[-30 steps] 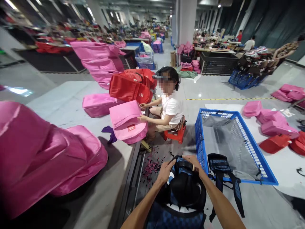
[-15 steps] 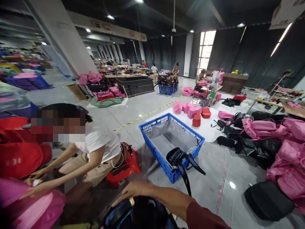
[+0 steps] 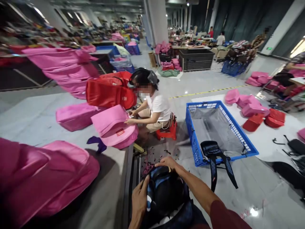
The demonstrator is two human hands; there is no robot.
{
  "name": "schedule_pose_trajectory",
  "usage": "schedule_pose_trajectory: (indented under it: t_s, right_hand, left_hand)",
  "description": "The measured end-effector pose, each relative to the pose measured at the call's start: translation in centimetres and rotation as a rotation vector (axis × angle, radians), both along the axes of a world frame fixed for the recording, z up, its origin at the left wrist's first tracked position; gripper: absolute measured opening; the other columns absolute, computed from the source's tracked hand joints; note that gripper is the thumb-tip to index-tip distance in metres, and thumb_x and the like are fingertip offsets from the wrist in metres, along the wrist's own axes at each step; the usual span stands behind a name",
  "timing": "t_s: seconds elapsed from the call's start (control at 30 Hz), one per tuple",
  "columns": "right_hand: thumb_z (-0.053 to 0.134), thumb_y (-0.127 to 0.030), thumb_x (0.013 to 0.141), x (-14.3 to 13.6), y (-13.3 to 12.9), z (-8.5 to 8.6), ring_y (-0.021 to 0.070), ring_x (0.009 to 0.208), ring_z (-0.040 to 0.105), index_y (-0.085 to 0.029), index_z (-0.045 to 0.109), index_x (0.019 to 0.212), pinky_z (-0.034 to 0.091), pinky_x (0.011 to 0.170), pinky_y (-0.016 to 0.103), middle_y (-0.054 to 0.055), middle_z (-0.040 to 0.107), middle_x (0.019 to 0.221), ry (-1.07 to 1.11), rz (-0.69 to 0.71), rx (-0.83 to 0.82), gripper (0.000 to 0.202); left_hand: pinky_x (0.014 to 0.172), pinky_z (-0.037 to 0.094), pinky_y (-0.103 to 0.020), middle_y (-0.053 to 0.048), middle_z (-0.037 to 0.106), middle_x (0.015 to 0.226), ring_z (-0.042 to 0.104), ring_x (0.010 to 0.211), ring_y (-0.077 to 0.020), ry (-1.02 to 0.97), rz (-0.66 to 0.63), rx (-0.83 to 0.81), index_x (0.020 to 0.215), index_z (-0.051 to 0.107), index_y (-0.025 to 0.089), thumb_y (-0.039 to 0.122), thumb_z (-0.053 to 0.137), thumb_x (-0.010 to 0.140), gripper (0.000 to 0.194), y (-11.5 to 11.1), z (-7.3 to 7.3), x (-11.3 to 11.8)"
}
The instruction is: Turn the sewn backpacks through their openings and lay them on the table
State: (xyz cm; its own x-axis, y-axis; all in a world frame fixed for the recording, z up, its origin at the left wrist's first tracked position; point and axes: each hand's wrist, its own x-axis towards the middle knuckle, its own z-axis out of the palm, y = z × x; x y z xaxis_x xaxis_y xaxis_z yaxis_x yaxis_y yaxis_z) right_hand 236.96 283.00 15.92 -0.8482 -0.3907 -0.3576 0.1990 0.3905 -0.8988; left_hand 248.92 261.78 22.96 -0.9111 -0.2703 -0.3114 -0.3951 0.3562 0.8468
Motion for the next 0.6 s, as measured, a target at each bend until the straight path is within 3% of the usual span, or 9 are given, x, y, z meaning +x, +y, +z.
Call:
schedule_pose_trajectory:
  t_s: [0.07,0.13,0.23,0.3,0.4,0.47,0.6]
  right_hand:
    - [0.070,-0.097,0.078,-0.2,-0.9,-1.8,0.0107,0.065,0.034,-0.023,0.046,0.060,0.024,0.059,0.027,-0.006,0.033,0.061,-0.103,-0.068,-0.043,0.080]
    - [0.067,-0.099,0.076,-0.4,-1.0,-2.2,0.0106,0.064,0.032,-0.024,0.043,0.061,0.022,0.058,0.027,-0.006,0.033,0.061,-0.119,-0.108,-0.051,0.080]
    - [0.061,-0.101,0.076,-0.3,0.2,-0.8,0.0107,0.062,0.030,-0.025,0.038,0.059,0.022,0.059,0.027,-0.006,0.029,0.059,-0.062,-0.140,0.032,0.082]
    - [0.056,-0.102,0.080,0.5,1.6,0.7,0.0125,0.066,0.035,-0.024,0.042,0.061,0.028,0.062,0.028,-0.005,0.033,0.061,0.028,-0.210,0.073,0.081]
    - [0.054,-0.094,0.090,3.9,4.0,2.1,0.0187,0.083,0.054,-0.021,0.066,0.082,0.045,0.078,0.029,0.000,0.059,0.080,0.143,-0.272,-0.024,0.075]
    - [0.057,-0.090,0.094,7.2,5.0,1.6,0.0235,0.094,0.061,-0.021,0.073,0.095,0.052,0.087,0.033,0.004,0.070,0.094,0.100,-0.291,-0.110,0.071]
    - [0.047,-0.088,0.097,12.0,4.9,-1.4,0.0239,0.076,0.057,-0.025,0.060,0.072,0.050,0.072,0.036,0.005,0.061,0.074,-0.030,-0.481,-0.088,0.069]
  left_hand:
    - [0.068,0.044,-0.034,-0.005,0.060,0.069,0.053,0.073,-0.0236,0.001,0.014,0.042,0.064,0.060,0.024,0.098,0.059,0.082,0.076,0.5,-0.4,-0.9]
    - [0.067,0.039,-0.033,-0.003,0.055,0.069,0.046,0.072,-0.0208,0.025,0.010,0.078,0.062,0.055,0.024,0.103,0.059,0.079,0.081,0.8,-0.7,-1.4]
    - [0.067,0.037,-0.032,-0.003,0.053,0.069,0.044,0.073,-0.0199,0.036,-0.030,0.116,0.062,0.054,0.023,0.109,0.060,0.073,0.086,0.8,-0.4,-1.6]
    - [0.067,0.036,-0.031,-0.002,0.050,0.068,0.042,0.072,-0.0196,0.034,-0.060,0.128,0.062,0.055,0.023,0.111,0.059,0.071,0.088,0.5,0.1,-1.2]
    - [0.066,0.037,-0.031,-0.002,0.050,0.069,0.042,0.072,-0.0195,0.052,-0.045,0.124,0.064,0.057,0.022,0.109,0.057,0.076,0.088,0.3,1.2,0.6]
    - [0.065,0.038,-0.031,-0.002,0.051,0.069,0.044,0.071,-0.0196,0.069,-0.014,0.126,0.066,0.059,0.022,0.104,0.056,0.084,0.084,0.7,1.7,2.3]
    - [0.065,0.039,-0.030,-0.001,0.049,0.069,0.043,0.069,-0.0183,0.082,-0.019,0.109,0.067,0.059,0.022,0.094,0.052,0.096,0.078,2.1,1.4,4.9]
